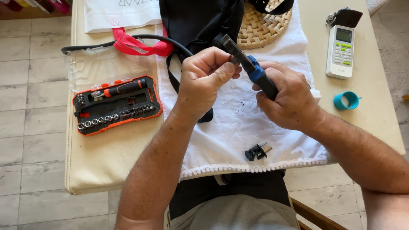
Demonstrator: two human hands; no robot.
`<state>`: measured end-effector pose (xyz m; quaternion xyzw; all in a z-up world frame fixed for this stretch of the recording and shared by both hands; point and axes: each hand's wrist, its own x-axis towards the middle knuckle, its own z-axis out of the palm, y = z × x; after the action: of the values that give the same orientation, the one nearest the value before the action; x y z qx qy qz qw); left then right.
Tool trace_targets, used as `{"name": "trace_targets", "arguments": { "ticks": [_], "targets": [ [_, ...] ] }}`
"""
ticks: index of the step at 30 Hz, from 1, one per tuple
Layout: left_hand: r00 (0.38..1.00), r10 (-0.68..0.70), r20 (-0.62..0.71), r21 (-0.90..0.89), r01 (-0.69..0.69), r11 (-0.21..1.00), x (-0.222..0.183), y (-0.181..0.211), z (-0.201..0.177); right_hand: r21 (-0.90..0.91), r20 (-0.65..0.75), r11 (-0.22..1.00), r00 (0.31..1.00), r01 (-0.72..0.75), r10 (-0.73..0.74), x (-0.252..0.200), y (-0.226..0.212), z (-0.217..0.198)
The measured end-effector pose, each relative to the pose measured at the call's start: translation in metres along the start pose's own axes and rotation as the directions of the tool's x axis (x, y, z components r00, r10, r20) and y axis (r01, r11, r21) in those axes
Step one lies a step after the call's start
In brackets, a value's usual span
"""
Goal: Repairing an electrical power cord by stripping wires and preparing a new plug assembly.
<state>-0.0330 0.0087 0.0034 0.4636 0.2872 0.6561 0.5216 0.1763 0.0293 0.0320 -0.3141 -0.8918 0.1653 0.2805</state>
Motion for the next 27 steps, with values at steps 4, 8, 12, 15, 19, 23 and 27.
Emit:
{"name": "trace_targets", "arguments": {
  "ticks": [4,8,12,15,19,23,27],
  "targets": [
    [0.996,-0.022,-0.085,0.116,0.032,0.993,0.000,0.000,0.008,0.124,0.148,0.979,0.979,-0.159,0.140,0.001,-0.009,-0.010],
    [0.997,-0.004,-0.082,0.100,0.013,0.995,-0.001,0.001,0.014,0.174,0.216,0.958,0.958,-0.228,0.189,-0.001,-0.013,-0.017],
    [0.990,0.101,-0.100,0.339,-0.062,0.939,-0.003,0.006,0.018,0.148,0.282,0.917,0.904,-0.372,0.321,-0.001,-0.018,-0.021],
    [0.977,0.190,-0.099,0.477,-0.121,0.871,-0.006,0.008,0.020,0.139,0.316,0.887,0.869,-0.440,0.381,-0.003,-0.019,-0.022],
    [0.952,0.301,-0.049,0.602,-0.212,0.770,-0.009,0.008,0.024,0.102,0.323,0.875,0.847,-0.474,0.422,-0.007,-0.018,-0.024],
    [0.931,0.366,0.011,0.643,-0.287,0.710,-0.012,0.007,0.028,0.094,0.350,0.870,0.834,-0.484,0.426,-0.010,-0.018,-0.031],
    [0.907,0.419,0.036,0.734,-0.309,0.605,-0.012,-0.003,0.029,0.067,0.430,0.793,0.734,-0.606,0.525,-0.009,-0.019,-0.037]
  ]
}}
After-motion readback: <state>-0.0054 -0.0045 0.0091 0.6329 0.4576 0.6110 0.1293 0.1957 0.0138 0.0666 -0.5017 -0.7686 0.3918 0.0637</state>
